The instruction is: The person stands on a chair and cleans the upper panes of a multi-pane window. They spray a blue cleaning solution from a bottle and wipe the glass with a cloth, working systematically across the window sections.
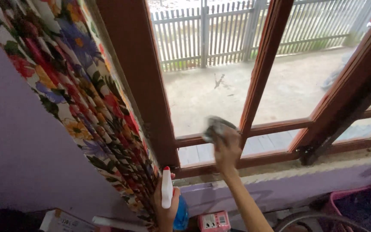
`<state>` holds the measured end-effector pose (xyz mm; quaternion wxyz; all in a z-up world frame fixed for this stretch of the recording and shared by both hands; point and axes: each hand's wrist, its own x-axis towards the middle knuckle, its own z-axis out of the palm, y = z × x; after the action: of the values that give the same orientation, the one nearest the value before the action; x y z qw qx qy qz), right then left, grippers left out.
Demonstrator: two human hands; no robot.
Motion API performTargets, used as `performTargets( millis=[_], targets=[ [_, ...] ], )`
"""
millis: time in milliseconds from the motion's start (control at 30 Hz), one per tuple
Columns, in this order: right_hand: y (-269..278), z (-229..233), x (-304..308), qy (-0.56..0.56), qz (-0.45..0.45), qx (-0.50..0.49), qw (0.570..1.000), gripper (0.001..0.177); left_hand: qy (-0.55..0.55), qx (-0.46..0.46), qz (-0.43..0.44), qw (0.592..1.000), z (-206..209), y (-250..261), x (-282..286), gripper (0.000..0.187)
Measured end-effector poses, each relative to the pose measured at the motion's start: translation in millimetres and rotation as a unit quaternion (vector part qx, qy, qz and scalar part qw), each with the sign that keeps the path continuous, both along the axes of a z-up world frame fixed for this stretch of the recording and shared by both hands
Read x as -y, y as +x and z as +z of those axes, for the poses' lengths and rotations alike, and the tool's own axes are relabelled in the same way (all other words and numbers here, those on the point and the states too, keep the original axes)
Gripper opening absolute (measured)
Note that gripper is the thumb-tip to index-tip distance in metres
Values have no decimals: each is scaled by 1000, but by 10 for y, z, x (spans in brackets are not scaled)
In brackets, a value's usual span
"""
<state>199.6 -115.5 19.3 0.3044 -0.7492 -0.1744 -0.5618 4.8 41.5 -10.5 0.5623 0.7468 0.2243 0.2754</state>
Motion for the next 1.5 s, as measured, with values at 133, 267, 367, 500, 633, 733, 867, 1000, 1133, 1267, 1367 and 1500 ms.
performTargets(
  millis=[133, 267, 367, 500, 633, 733, 867, 1000, 1133, 1267, 1367, 1500],
  targets=[
    [209, -39, -578, -98, 135, 61, 984, 31, 39, 45, 5, 998, 70, 86, 180, 57],
    [416, 60, -394, -3, 361, -124, 924, 34, 52, 55, 37, 996, 188, -4, 387, 66],
    [-129, 1475, 86, 363, 594, -86, 713, 15, -20, -9, 65, 998, 424, -135, 540, 55],
    [317, 694, -86, 356, 586, -96, 721, 32, -18, -9, 91, 996, 331, -228, 645, 48],
    [600, 301, -104, -301, 138, 159, 930, 16, -24, -5, 103, 994, 403, -389, 729, 37],
    [1000, 742, -24, -219, 53, 168, 960, 20, -35, -21, 139, 989, 246, -429, 698, 36],
    [677, 1466, -14, -75, 45, 146, 985, 49, -25, -84, 170, 982, 13, -523, 708, 40],
    [620, 496, -15, -343, 99, 159, 920, 45, -33, -60, 162, 984, -106, -528, 709, 41],
    [645, 957, -80, -388, 97, 192, 896, 26, 10, -29, 166, 986, -69, -504, 683, 37],
    [625, 2126, -289, -239, 70, 258, 934, 28, 24, -22, 136, 990, 8, -555, 729, 41],
    [438, 2530, -347, -185, 112, 300, 929, 27, 26, -4, 113, 993, -43, -525, 650, 39],
    [483, 1280, -247, -272, 42, 195, 941, 36, 11, 5, 45, 999, 60, -566, 517, 33]
  ],
)
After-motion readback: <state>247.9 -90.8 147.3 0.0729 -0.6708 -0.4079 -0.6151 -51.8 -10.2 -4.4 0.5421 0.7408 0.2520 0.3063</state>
